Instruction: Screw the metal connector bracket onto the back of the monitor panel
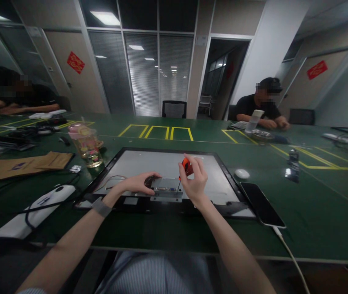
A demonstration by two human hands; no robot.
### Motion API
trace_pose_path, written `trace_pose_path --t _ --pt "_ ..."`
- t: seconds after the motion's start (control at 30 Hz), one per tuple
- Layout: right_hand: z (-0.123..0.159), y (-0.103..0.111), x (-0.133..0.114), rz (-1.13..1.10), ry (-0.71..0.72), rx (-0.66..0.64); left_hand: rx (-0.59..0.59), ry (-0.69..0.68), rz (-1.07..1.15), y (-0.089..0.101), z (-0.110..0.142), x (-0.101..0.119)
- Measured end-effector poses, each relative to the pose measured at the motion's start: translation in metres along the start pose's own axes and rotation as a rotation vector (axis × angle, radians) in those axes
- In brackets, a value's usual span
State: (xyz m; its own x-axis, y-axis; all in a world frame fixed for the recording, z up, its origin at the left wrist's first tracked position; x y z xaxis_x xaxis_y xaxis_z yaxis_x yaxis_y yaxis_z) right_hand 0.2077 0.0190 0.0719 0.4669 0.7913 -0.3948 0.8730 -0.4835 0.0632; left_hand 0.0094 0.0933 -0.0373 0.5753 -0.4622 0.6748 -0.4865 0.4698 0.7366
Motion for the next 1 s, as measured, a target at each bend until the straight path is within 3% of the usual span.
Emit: trace_pose_path --t 0.17,0.6,0.7,0.87,1.0 --pt "0.005 -0.009 -0.004 0.029 0.077 -0.054 0.004 0.017 0.021 0.0 -0.001 -0.002" --pt "0.012 -0.015 -0.003 -0.011 0.083 -0.115 0.003 0.02 0.001 0.0 0.0 0.0" --pt "0.012 -0.018 0.008 -0.132 -0.054 -0.158 -0.001 0.026 0.013 0.0 0.0 0.001" --pt "0.011 -0.033 0.033 -0.69 -0.453 -0.228 -0.003 0.018 0.004 0.0 0.0 0.001" --pt "0.008 -0.04 0.038 -0.86 -0.624 -0.238 0.007 0.014 -0.01 0.0 0.0 0.0"
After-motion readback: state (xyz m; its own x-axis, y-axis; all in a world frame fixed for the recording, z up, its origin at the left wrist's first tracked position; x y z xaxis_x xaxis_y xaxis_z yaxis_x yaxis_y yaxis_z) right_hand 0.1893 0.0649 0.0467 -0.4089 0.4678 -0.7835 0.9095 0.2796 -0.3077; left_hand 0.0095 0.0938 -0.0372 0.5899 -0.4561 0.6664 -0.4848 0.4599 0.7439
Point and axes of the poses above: each hand's wrist, its own z-axis away from the middle knuckle, its own y-axis out of the back of the hand, x = y × z, the point moved 8 cm from there along -z, towards the middle knuckle, and after that the axes turned 8 degrees about -z, right-handed, at the moved point
